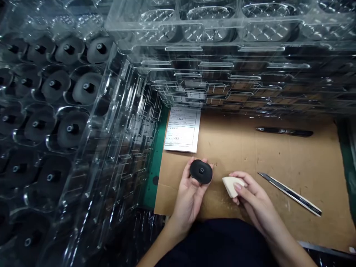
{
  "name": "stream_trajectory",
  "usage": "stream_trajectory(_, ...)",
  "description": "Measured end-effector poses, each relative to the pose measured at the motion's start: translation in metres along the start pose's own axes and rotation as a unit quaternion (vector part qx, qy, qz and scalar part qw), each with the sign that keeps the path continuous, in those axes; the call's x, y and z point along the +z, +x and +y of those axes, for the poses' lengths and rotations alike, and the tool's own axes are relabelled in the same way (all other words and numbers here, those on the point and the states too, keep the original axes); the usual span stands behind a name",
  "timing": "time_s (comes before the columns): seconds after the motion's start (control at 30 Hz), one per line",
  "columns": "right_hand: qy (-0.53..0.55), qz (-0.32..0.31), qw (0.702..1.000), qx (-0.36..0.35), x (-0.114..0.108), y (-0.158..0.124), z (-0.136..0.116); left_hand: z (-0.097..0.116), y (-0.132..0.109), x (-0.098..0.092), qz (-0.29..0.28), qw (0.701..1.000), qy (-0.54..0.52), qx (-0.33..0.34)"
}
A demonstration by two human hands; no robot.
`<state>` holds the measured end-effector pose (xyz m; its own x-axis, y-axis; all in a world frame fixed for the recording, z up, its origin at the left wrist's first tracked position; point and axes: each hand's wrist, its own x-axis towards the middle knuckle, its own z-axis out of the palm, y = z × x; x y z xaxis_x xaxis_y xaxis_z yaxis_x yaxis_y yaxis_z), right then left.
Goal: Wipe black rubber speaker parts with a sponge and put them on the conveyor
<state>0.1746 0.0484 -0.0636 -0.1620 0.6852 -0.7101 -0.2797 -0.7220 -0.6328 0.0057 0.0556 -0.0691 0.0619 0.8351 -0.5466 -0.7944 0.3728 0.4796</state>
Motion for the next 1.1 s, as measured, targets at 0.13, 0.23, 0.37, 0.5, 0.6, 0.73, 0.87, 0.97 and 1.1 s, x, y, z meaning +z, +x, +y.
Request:
stream_trajectory(0.13,0.002,-0.027,1.000,-0.006,0.005,0.003,-0.005,-0.007,0.002,-0.003,-0.002,1.000,0.003,0.009)
stream_trajectory(0.23,-0.113,-0.010,0.990,-0.082,0.008,0.011,-0.009,-0.009,0.003,-0.004,-0.004,1.000,0.006,0.016)
stream_trajectory(0.37,-0.287,0.041,0.934,-0.208,0.022,0.018,-0.020,-0.010,0.004,-0.005,0.008,1.000,0.020,0.018)
stream_trajectory(0.5,-0.407,-0.014,0.876,-0.261,0.035,0.017,-0.028,-0.010,0.004,-0.006,0.011,1.000,0.027,0.003)
stream_trajectory(0.6,-0.481,-0.004,0.830,-0.284,0.036,0.017,-0.030,-0.010,0.004,-0.006,0.020,0.999,0.036,0.013)
stream_trajectory(0.73,-0.477,-0.002,0.828,-0.296,0.035,0.015,-0.027,-0.009,0.005,-0.008,0.015,0.999,0.035,-0.003)
stream_trajectory(0.87,-0.474,0.001,0.834,-0.281,0.033,0.017,-0.029,-0.008,0.006,-0.008,0.014,0.999,0.045,0.002)
stream_trajectory(0.97,-0.475,0.015,0.830,-0.290,0.032,0.018,-0.029,-0.008,0.007,-0.008,0.017,0.999,0.047,0.008)
stream_trajectory(1.1,-0.463,-0.002,0.834,-0.300,0.033,0.017,-0.025,-0.009,0.008,-0.007,0.006,0.999,0.044,-0.004)
